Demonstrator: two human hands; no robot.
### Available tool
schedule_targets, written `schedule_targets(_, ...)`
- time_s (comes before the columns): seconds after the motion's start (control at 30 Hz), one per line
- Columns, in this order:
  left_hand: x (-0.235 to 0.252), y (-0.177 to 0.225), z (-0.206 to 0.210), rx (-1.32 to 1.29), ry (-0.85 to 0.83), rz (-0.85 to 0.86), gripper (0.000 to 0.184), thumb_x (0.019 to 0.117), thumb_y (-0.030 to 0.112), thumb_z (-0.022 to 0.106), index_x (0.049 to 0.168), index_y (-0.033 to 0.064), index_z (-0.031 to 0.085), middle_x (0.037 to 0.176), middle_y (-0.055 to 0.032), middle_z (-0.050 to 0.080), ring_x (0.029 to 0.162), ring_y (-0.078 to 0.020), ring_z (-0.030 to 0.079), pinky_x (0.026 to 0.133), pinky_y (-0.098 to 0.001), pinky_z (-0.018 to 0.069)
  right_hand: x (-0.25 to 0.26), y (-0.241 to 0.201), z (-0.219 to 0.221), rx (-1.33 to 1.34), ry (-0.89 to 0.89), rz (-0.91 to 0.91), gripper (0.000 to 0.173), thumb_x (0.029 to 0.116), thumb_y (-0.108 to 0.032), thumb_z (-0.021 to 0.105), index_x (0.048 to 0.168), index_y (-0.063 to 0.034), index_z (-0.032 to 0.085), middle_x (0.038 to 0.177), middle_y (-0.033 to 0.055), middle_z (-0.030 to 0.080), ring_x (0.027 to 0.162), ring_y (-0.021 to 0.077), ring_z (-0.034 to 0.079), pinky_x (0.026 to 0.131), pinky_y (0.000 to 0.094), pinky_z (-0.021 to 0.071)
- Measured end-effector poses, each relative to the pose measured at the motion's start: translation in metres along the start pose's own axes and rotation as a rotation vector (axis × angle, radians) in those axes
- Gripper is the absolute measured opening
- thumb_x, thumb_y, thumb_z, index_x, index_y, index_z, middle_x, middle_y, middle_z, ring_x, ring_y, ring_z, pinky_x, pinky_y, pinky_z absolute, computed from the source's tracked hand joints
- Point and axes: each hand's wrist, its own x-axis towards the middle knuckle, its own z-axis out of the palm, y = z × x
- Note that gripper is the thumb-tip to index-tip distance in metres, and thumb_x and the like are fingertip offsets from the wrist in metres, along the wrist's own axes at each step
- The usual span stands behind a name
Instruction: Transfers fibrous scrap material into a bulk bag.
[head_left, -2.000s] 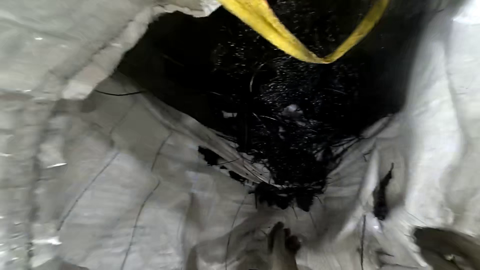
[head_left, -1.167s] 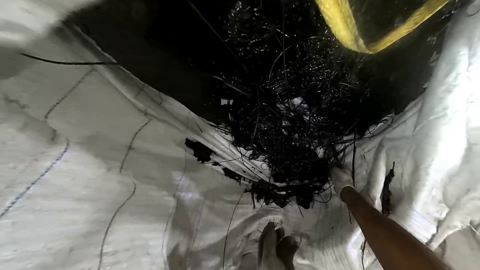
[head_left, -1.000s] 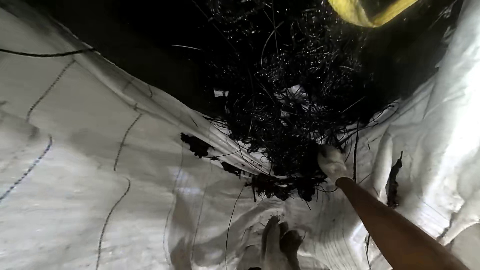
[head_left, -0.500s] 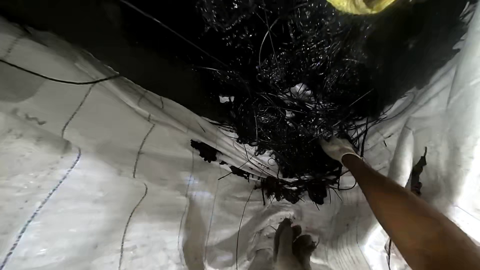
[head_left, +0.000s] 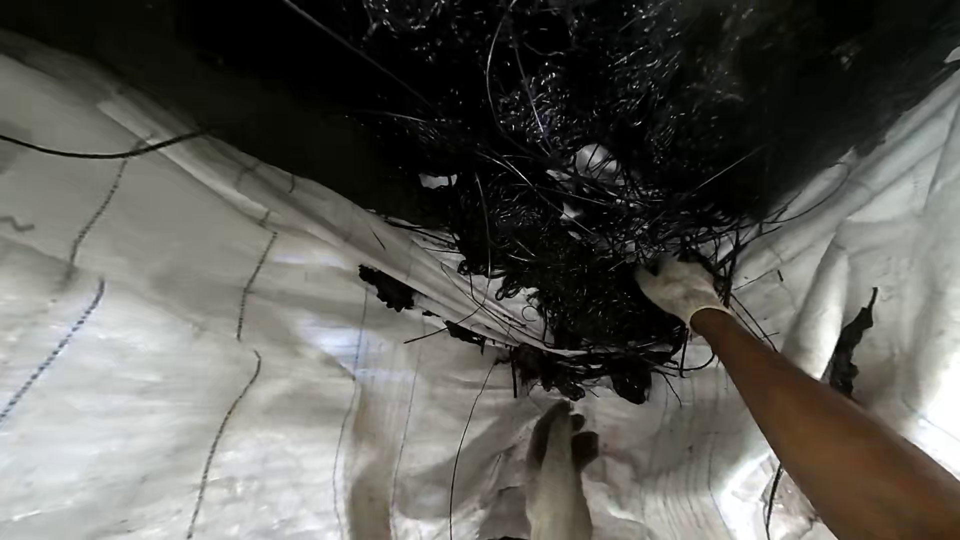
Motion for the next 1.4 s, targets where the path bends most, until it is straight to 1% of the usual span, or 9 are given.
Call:
schedule_targets(0.17, 0.103, 0.035, 0.042, 1.016, -0.026, 0.406, 0.042, 0.1054, 0.039, 0.054, 0.137, 0.0123, 0.06, 0.118, -0.0143, 0.07, 0.102, -0.0299, 0.07, 0.086, -0.0558, 0.0571, 0.003, 0.006, -0.001, 0.046, -0.031, -0.045, 0.065, 0.0954, -0.066, 0.048, 0.131, -0.0146, 0.066, 0.125, 0.0256, 0.067, 0.122, 0.0488, 0.06, 0.097, 0.072, 0.046)
schedule_targets(0.27, 0.153, 0.052, 0.078, 1.478, -0.005, 0.283, 0.072, 0.0949, 0.062, 0.054, 0.147, 0.013, 0.049, 0.129, -0.0219, 0.066, 0.115, -0.0436, 0.066, 0.091, -0.0698, 0.0505, 0.009, 0.011, -0.001, 0.046, -0.045, -0.062, 0.065, 0.0946, -0.067, 0.048, 0.131, -0.0166, 0.065, 0.124, 0.0235, 0.068, 0.121, 0.0469, 0.061, 0.096, 0.0711, 0.0475)
schedule_targets(0.63, 0.167, 0.064, 0.076, 1.362, -0.286, 0.104, 0.086, 0.0948, 0.079, 0.04, 0.14, 0.0087, 0.061, 0.143, -0.0213, 0.059, 0.137, -0.0404, 0.051, 0.112, -0.0685, 0.0366, -0.018, 0.026, -0.012, 0.218, -0.053, -0.196, 0.041, 0.0983, -0.034, 0.058, 0.136, -0.0177, 0.062, 0.121, 0.0175, 0.07, 0.115, 0.039, 0.066, 0.094, 0.0655, 0.0518)
schedule_targets(0.77, 0.167, 0.059, 0.078, 1.268, -0.256, 0.12, 0.075, 0.0968, 0.07, 0.052, 0.138, 0.0083, 0.062, 0.141, -0.019, 0.061, 0.136, -0.0373, 0.053, 0.113, -0.0658, 0.0378, -0.075, 0.036, -0.014, 0.147, -0.01, -0.308, 0.027, 0.098, -0.025, 0.062, 0.119, -0.0112, 0.07, 0.121, 0.0164, 0.068, 0.116, 0.0368, 0.064, 0.095, 0.0601, 0.0524)
schedule_targets(0.87, 0.196, 0.037, 0.048, 1.535, -0.263, 0.245, 0.047, 0.1046, 0.032, 0.059, 0.141, 0.0037, 0.057, 0.143, -0.0227, 0.058, 0.135, -0.0412, 0.053, 0.112, -0.0636, 0.0395, -0.119, 0.042, 0.017, 0.041, -0.046, -0.4, 0.023, 0.0962, -0.026, 0.065, 0.111, -0.0107, 0.073, 0.114, 0.0157, 0.07, 0.111, 0.0367, 0.066, 0.092, 0.0573, 0.0544)
schedule_targets(1.03, 0.162, 0.053, 0.074, 1.868, -0.236, 0.14, 0.039, 0.1062, 0.017, 0.055, 0.139, -0.0049, 0.056, 0.141, -0.0297, 0.056, 0.134, -0.0451, 0.052, 0.112, -0.0601, 0.0383, -0.136, -0.002, 0.061, 0.161, -0.404, -0.304, 0.048, 0.1008, -0.03, 0.061, 0.144, -0.0089, 0.056, 0.144, 0.0194, 0.057, 0.134, 0.0387, 0.053, 0.11, 0.0583, 0.0434)
schedule_targets(1.23, 0.173, 0.041, 0.08, 1.434, -0.24, 0.252, 0.056, 0.1102, 0.052, 0.034, 0.152, 0.0176, 0.05, 0.15, -0.0163, 0.054, 0.14, -0.0351, 0.049, 0.115, -0.061, 0.0374, -0.129, -0.011, 0.131, 0.126, -0.328, -0.283, 0.076, 0.0892, -0.026, 0.075, 0.155, -0.0054, 0.042, 0.158, 0.0261, 0.039, 0.138, 0.0479, 0.045, 0.105, 0.066, 0.0423)
schedule_targets(1.33, 0.141, 0.04, 0.077, 1.663, -0.348, 0.414, 0.085, 0.0973, 0.005, 0.065, 0.166, 0.0238, 0.017, 0.153, -0.0215, 0.048, 0.13, -0.0439, 0.057, 0.104, -0.0647, 0.047, -0.144, 0.006, 0.136, 0.08, -0.49, -0.247, 0.068, 0.0954, -0.031, 0.065, 0.155, -0.0068, 0.043, 0.152, 0.0253, 0.047, 0.137, 0.0451, 0.047, 0.111, 0.0645, 0.0389)
schedule_targets(1.4, 0.119, 0.04, 0.068, 1.606, -0.347, 0.522, 0.11, 0.0789, 0.0, 0.083, 0.165, 0.0211, 0.018, 0.15, -0.0193, 0.052, 0.123, -0.0391, 0.062, 0.101, -0.061, 0.0516, -0.157, 0.017, 0.132, 0.109, -0.505, -0.25, 0.073, 0.0942, -0.042, 0.064, 0.156, -0.011, 0.043, 0.154, 0.0223, 0.047, 0.141, 0.0434, 0.044, 0.114, 0.0646, 0.0343)
